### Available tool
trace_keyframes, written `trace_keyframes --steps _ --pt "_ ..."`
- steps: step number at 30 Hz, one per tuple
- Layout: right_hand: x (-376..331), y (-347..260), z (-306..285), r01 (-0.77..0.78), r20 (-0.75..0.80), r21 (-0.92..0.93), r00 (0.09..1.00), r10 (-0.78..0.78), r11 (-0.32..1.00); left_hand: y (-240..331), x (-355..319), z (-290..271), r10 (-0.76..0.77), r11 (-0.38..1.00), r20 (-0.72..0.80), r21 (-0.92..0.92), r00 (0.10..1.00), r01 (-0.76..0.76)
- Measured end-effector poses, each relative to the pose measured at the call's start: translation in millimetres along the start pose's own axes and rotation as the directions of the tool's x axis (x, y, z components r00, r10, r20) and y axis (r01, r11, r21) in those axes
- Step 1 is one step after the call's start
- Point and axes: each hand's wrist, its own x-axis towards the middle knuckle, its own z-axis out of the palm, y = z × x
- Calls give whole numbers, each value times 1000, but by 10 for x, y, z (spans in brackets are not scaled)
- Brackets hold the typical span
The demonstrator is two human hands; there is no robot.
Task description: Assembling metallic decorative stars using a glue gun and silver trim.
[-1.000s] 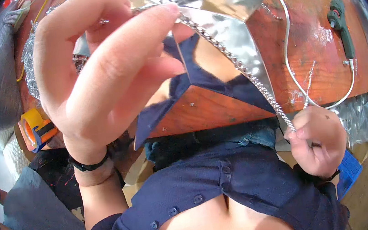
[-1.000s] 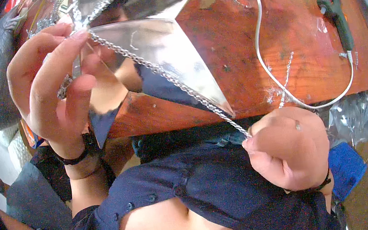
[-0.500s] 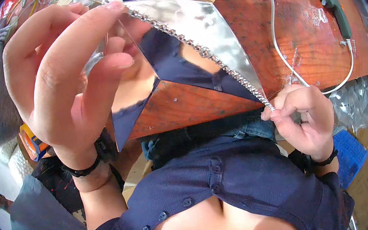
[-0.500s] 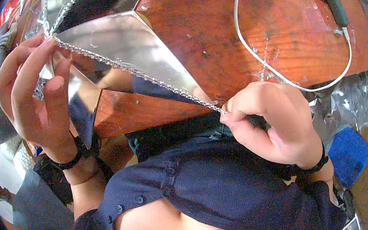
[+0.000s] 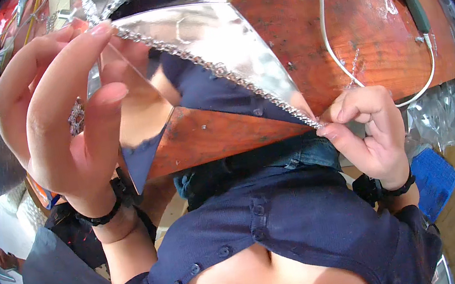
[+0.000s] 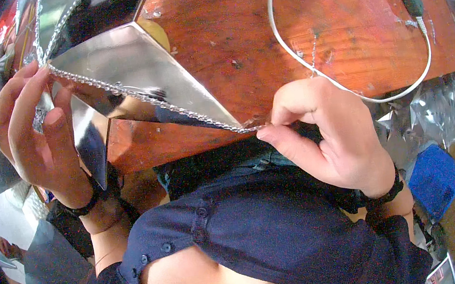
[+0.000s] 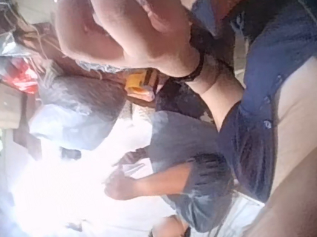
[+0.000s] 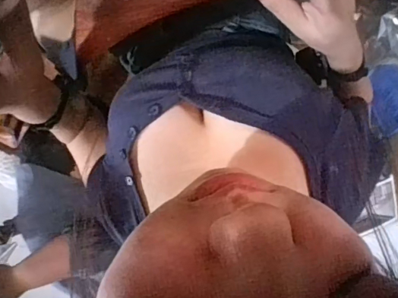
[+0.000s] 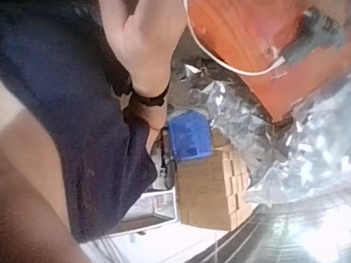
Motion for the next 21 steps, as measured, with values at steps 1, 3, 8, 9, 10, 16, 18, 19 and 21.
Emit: trace_keyframes --steps 1,3,8,9,10,16,18,19,21 --pt "10 -2 -5 20 4 4 1000 -20 1000 3 7 -17 10 999 17 36 1000 -11" --pt "24 -7 7 2 3 15 1000 -2 1000 22 -4 20 -11 1000 4 24 1000 11" --pt "112 -58 -32 9 106 -57 994 -3 998 36 9 54 -20 998 -12 58 1000 21" --pt "127 -62 -36 5 115 -58 993 1 998 35 4 37 -21 998 -5 63 1000 21" --pt "138 -65 -41 2 125 -58 992 6 998 32 0 28 -23 997 3 69 1000 22" --pt "148 -41 -62 3 94 -87 996 5 996 25 20 137 21 999 -124 -38 992 -25" --pt "158 -35 -54 16 91 -85 996 -8 996 62 23 158 -3 999 -133 -48 991 -4" --pt "164 -28 -49 31 92 -82 995 -23 996 79 26 163 -30 998 -143 -56 989 22" --pt "183 -10 -40 45 87 -76 995 -38 996 92 43 152 -21 999 -127 -42 992 16"
